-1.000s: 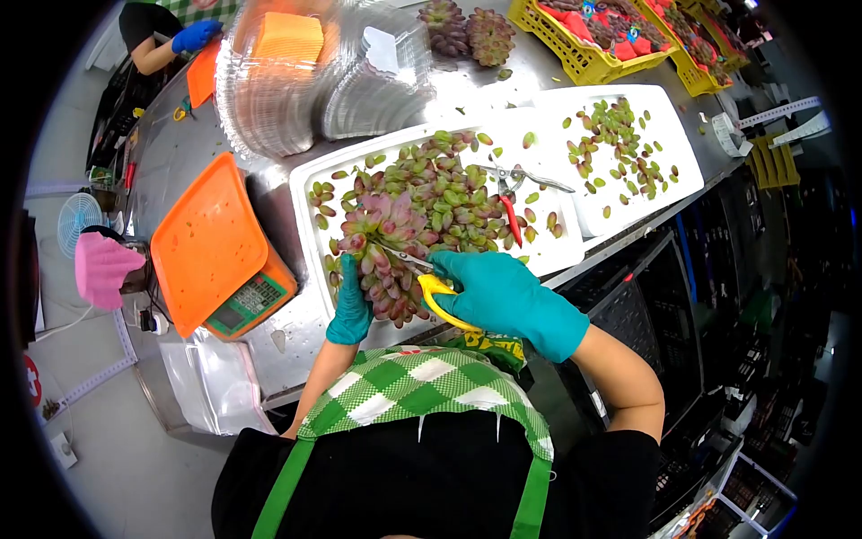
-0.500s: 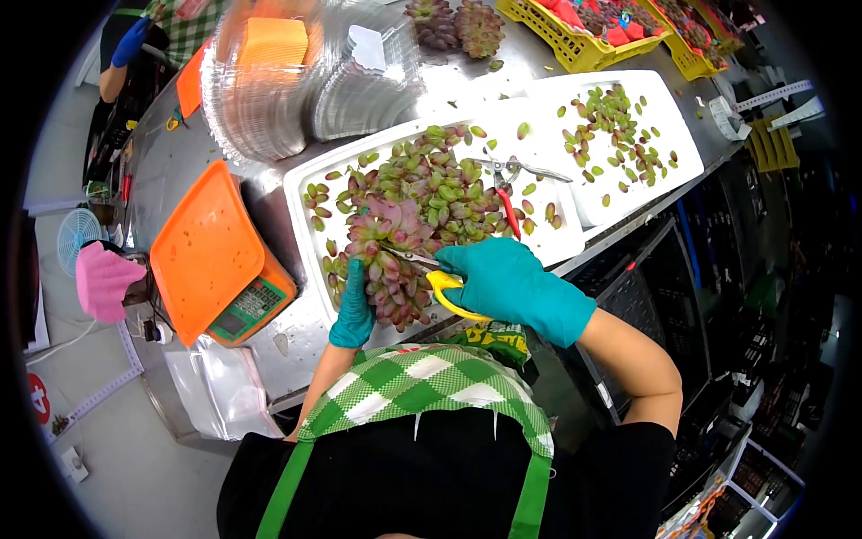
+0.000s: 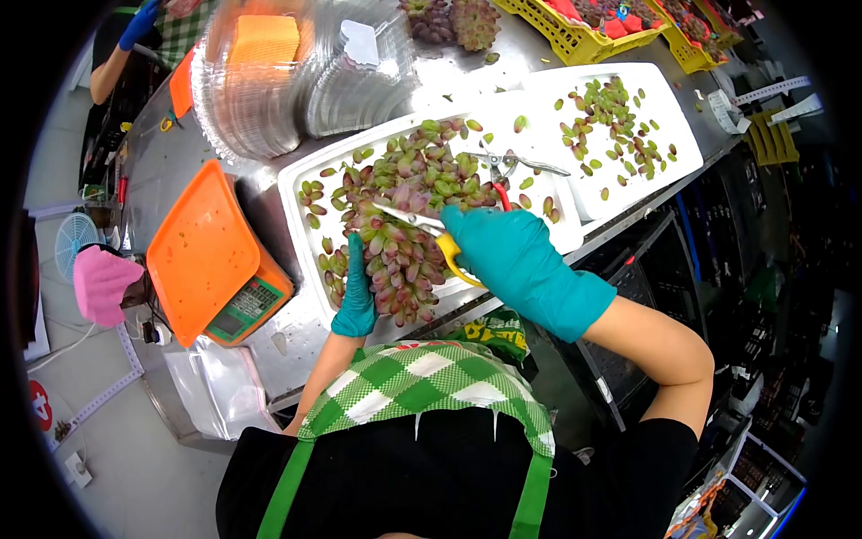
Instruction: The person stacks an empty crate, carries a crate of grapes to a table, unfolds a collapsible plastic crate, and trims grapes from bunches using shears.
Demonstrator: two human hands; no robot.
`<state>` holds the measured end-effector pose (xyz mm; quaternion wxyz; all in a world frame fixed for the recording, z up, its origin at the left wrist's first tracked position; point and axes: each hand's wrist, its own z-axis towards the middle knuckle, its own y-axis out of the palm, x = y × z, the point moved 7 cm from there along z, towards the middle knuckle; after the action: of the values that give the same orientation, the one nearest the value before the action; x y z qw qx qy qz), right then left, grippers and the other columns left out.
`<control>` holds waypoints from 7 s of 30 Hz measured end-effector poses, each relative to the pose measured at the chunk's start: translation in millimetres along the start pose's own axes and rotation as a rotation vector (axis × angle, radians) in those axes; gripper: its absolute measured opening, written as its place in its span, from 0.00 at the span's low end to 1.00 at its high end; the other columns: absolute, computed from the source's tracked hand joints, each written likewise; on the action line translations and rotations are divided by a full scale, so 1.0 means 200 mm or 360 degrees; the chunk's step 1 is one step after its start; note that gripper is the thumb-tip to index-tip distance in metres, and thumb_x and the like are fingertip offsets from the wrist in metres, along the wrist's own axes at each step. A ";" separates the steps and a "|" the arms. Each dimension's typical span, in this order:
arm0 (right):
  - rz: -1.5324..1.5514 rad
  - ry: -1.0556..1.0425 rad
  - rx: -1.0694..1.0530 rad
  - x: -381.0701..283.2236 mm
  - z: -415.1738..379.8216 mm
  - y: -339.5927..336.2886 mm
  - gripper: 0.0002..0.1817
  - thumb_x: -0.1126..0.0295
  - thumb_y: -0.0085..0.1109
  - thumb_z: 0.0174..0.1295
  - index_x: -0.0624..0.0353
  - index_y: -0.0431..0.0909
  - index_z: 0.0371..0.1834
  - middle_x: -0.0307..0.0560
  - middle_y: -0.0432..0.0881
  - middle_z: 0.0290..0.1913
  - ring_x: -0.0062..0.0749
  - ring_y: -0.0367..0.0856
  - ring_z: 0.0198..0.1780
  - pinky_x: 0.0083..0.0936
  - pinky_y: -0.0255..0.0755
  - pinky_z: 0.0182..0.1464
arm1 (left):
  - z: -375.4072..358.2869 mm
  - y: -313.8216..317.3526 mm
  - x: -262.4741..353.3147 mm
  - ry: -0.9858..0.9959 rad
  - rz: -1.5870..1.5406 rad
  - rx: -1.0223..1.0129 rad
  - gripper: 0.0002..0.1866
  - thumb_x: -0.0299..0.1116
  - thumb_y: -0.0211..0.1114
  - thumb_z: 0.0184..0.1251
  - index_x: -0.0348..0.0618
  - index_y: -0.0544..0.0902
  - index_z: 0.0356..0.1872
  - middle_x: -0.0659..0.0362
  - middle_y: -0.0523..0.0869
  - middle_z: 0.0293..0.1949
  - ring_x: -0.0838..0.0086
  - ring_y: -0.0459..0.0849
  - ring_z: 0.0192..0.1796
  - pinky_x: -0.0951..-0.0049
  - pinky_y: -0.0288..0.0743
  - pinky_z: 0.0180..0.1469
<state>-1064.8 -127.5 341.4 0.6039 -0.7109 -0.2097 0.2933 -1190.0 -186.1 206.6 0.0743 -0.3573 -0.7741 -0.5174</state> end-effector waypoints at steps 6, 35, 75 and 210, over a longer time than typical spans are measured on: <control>0.0455 0.0155 -0.0264 0.00 0.01 -0.06 0.20 0.60 0.59 0.49 0.52 0.73 0.47 0.44 0.77 0.27 0.37 0.77 0.26 0.27 0.70 0.27 | -0.01 0.02 0.01 0.0028 0.0012 -0.0020 0.38 0.64 0.41 0.57 0.43 0.59 0.59 0.52 0.70 0.54 0.66 0.72 0.54 0.65 0.68 0.56; -0.0287 -0.0320 -0.0462 -0.04 0.07 -0.12 0.07 0.69 0.58 0.42 0.59 0.75 0.22 0.48 0.74 0.17 0.40 0.75 0.21 0.33 0.67 0.22 | 0.02 0.12 -0.09 -0.0240 -0.0209 -0.0436 0.46 0.72 0.34 0.51 0.43 0.55 0.62 0.50 0.66 0.57 0.65 0.70 0.56 0.61 0.66 0.57; -0.0831 -0.0248 -0.0545 -0.07 -0.02 -0.16 0.26 0.67 0.55 0.49 0.66 0.64 0.52 0.43 0.68 0.25 0.33 0.70 0.27 0.28 0.64 0.28 | -0.04 0.22 0.04 -0.0092 -0.0012 -0.0358 0.34 0.53 0.49 0.60 0.45 0.55 0.62 0.54 0.68 0.55 0.71 0.70 0.55 0.71 0.64 0.58; -0.0493 -0.0255 -0.0114 -0.04 -0.10 -0.16 0.25 0.63 0.58 0.48 0.64 0.66 0.48 0.45 0.67 0.27 0.36 0.67 0.30 0.30 0.62 0.33 | 0.10 0.11 -0.06 0.0098 -0.0398 -0.0182 0.27 0.51 0.53 0.57 0.42 0.69 0.52 0.56 0.76 0.46 0.70 0.77 0.44 0.69 0.73 0.49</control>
<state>-1054.8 -141.5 375.2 0.5974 -0.6656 -0.3744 0.2449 -1163.2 -170.3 208.5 0.0125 -0.2456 -0.7791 -0.5767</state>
